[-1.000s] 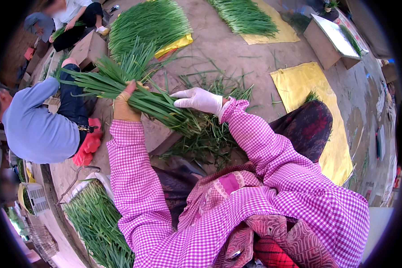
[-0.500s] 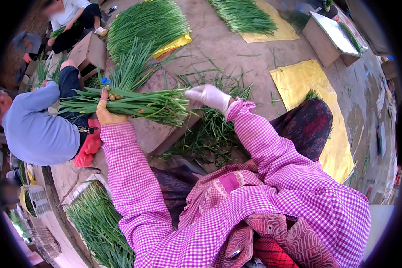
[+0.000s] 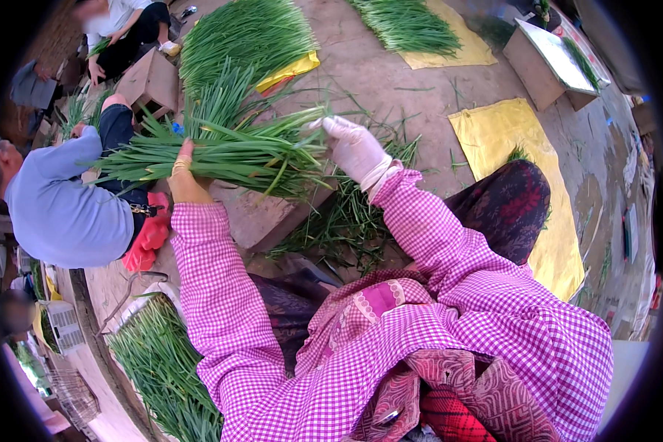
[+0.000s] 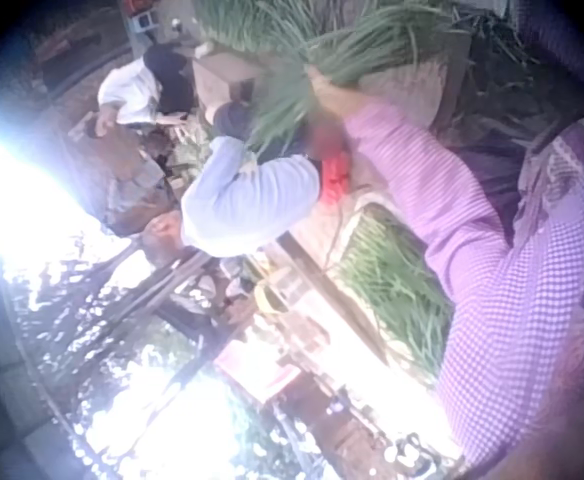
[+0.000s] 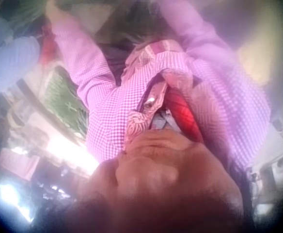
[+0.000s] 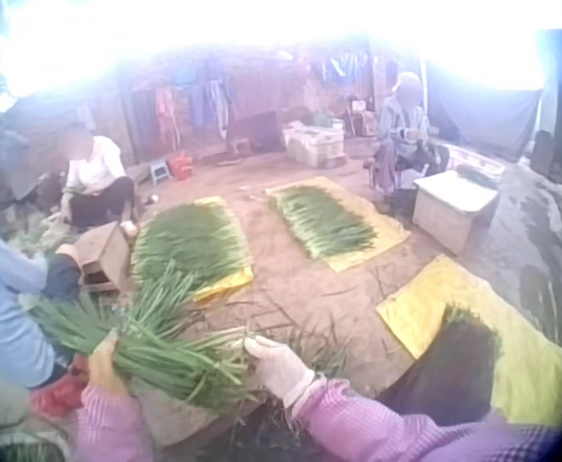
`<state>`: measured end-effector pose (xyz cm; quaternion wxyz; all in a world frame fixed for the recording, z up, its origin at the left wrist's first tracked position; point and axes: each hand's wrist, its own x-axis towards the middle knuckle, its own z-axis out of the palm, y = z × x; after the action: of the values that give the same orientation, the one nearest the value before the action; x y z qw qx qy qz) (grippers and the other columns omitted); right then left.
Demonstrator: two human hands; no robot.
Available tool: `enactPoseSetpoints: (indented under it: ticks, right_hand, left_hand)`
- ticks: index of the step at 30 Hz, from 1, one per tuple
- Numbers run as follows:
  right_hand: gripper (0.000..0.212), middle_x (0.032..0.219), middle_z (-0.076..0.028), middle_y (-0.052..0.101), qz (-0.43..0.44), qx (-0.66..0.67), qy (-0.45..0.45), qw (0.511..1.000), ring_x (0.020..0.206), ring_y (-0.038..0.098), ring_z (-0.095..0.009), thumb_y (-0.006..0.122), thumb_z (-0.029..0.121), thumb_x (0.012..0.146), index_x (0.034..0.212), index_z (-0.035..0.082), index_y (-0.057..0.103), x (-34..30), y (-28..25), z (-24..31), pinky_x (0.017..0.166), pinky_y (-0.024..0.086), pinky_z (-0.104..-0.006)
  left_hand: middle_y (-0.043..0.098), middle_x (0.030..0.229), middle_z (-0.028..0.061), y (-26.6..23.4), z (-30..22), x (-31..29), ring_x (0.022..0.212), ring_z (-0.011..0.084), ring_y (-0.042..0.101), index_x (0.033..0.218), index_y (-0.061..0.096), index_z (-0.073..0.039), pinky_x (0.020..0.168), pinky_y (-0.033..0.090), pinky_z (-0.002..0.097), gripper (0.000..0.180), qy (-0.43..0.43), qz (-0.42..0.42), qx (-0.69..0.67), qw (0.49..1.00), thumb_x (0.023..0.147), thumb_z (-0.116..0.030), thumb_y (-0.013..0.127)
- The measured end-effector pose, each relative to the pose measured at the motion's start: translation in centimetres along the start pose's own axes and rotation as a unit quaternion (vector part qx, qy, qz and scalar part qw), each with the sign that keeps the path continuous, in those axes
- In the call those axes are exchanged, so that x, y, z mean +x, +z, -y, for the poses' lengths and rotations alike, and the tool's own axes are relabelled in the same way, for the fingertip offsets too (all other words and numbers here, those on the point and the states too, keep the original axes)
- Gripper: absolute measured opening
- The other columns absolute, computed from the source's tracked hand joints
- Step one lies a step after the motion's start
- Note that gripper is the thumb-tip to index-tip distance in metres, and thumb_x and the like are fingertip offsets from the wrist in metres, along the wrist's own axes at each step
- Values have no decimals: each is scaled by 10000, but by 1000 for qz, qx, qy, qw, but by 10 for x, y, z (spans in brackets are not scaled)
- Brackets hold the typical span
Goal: The person picks up a bundle of green onions and removes loose or yellowed leaves by hand while sitting on the ground. They hold the bundle in one hand and sort through the stalks with the other to clean them.
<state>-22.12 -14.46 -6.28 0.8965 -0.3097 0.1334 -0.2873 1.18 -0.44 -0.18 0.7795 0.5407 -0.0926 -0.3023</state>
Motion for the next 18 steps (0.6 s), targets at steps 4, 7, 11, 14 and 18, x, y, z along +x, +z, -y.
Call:
enactPoseSetpoints:
  ticks: [4,7,11,14,18]
  right_hand:
    - [131,1048,-80,624,51,33,-141,988,1007,569,-175,543,182,906,923,64,597,-2,-27,37,905,425,-352]
    - [363,1153,-119,602,-221,-486,-39,845,1015,588,-227,632,234,836,1124,18,587,-2,-59,69,920,430,-367]
    - [486,1252,-130,542,-98,-706,-335,616,1146,513,-299,710,269,727,1176,133,583,-2,-7,56,965,411,-379]
    - [439,1294,-100,506,106,-759,-391,509,1188,478,-279,712,313,714,1112,158,612,-5,68,20,1023,349,-396]
    - [38,891,6,629,32,-867,-316,383,972,553,-218,600,166,662,681,133,603,4,31,3,959,370,-420]
  left_hand:
    - [606,1007,173,-9,-6,6,889,308,614,1015,561,21,777,512,474,283,29,-53,-41,997,864,-217,540]
    - [602,1027,192,-7,-10,2,892,323,624,1012,550,26,776,526,469,286,14,-85,-55,995,861,-215,519]
    - [608,1026,187,3,-5,-6,901,315,622,1062,553,35,779,534,439,338,29,-117,-18,993,852,-229,540]
    - [608,1031,181,5,-3,-9,897,293,621,1072,575,39,787,533,420,352,63,-121,39,990,846,-229,556]
    - [606,1033,184,4,-6,-5,858,257,634,1039,613,35,743,551,394,304,129,-141,126,973,898,-186,458]
